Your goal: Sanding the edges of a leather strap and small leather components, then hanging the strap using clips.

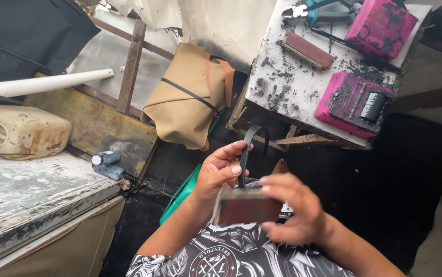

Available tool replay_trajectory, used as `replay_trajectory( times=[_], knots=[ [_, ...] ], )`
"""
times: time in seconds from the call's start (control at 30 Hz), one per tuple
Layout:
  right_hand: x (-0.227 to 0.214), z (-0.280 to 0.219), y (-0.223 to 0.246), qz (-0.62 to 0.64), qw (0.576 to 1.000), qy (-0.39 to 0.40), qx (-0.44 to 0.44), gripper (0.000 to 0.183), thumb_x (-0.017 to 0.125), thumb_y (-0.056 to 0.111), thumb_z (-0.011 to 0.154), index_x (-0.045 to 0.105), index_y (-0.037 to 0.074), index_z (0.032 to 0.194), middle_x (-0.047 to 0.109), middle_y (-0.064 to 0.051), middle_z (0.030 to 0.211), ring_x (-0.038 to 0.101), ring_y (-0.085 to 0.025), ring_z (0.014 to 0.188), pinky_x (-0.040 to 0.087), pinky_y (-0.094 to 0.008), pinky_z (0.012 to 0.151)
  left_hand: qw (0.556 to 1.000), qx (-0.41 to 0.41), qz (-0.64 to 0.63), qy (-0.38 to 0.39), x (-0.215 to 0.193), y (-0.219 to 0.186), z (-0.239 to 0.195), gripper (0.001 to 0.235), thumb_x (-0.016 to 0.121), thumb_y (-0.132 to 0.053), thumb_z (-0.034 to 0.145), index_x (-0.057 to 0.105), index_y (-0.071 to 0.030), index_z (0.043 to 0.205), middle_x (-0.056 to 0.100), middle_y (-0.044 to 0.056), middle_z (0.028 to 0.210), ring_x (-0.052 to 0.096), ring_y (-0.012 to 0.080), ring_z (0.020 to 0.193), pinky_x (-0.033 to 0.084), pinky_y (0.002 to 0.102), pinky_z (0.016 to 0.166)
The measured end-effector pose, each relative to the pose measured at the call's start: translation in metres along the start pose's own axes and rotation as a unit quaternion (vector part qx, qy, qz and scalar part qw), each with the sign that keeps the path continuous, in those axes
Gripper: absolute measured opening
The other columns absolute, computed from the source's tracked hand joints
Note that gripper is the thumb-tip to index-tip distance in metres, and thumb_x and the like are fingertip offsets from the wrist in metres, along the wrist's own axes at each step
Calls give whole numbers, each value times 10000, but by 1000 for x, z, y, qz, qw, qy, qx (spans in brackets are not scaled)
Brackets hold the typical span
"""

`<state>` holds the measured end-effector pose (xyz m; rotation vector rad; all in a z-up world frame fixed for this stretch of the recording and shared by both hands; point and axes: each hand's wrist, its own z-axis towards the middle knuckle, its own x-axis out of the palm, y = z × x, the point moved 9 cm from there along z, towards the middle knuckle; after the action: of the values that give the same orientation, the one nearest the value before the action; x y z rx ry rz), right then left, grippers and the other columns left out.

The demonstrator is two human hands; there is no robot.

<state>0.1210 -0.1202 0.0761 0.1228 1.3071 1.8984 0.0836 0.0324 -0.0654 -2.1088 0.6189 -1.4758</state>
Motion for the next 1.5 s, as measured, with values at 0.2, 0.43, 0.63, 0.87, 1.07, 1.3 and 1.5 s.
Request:
replay_trajectory(
  times=[0.2, 0.43, 0.63, 0.87, 1.07, 1.3, 1.5],
  knots=[
    [-49, 20, -44, -132, 971, -194, 34, 584, 825, 259, 838, 667, -126, 1248, 639, -234, 988, 625, -325, 827, 522, -431, 757, 967, -14, -239, 93, 43, 1, -1, 747, 634, 149, 793, 404, 108, 1502, 595, 270, 1325, 769, 333, 863, 697, 361, 673],
    [-29, 18, -31, -214, 963, -154, -46, 543, 834, 352, 781, 767, -50, 1140, 646, -159, 800, 609, -314, 657, 542, -426, 649, 967, -9, -240, 81, -6, 41, 8, 598, 614, 168, 785, 518, 133, 1373, 674, 291, 1027, 754, 319, 691, 671, 356, 567],
    [-19, 24, -15, -134, 979, -141, -54, 531, 843, 438, 729, 809, 4, 1033, 681, -127, 774, 602, -270, 626, 549, -390, 651, 962, 44, -236, 133, 39, -5, 3, 757, 736, -27, 849, 388, 125, 1503, 533, 320, 1446, 765, 333, 922, 690, 357, 695],
    [-10, 19, -14, -160, 975, -127, -86, 521, 832, 408, 735, 805, 23, 1085, 655, -128, 753, 585, -304, 608, 526, -444, 608, 961, 47, -241, 127, 44, -8, 5, 833, 778, -7, 769, 393, 138, 1493, 527, 325, 1440, 762, 301, 909, 681, 304, 691],
    [-46, 5, -100, -29, 968, -187, 163, 541, 831, 202, 784, 677, -69, 1226, 691, -216, 926, 687, -279, 731, 584, -399, 654, 971, 26, -213, 105, 32, -10, 13, 778, 686, 59, 790, 421, 54, 1521, 504, 257, 1508, 749, 210, 746, 649, 243, 616],
    [23, 2, -73, 439, 850, -103, 272, 528, 613, 443, 949, 586, 14, 1255, 755, -305, 1149, 780, -343, 1011, 643, -476, 824, 973, 74, -208, 71, -6, -44, 51, 701, 545, 70, 848, 424, 14, 1537, 500, 214, 1543, 760, 187, 834, 678, 240, 698],
    [28, 7, -55, 499, 855, -20, 142, 612, 522, 352, 1015, 424, -47, 1469, 532, -429, 1402, 567, -525, 1290, 468, -604, 1047, 979, 63, -193, 16, -34, -36, 66, 676, 539, 48, 877, 429, -16, 1540, 500, 206, 1544, 767, 197, 831, 680, 257, 708]
  ],
)
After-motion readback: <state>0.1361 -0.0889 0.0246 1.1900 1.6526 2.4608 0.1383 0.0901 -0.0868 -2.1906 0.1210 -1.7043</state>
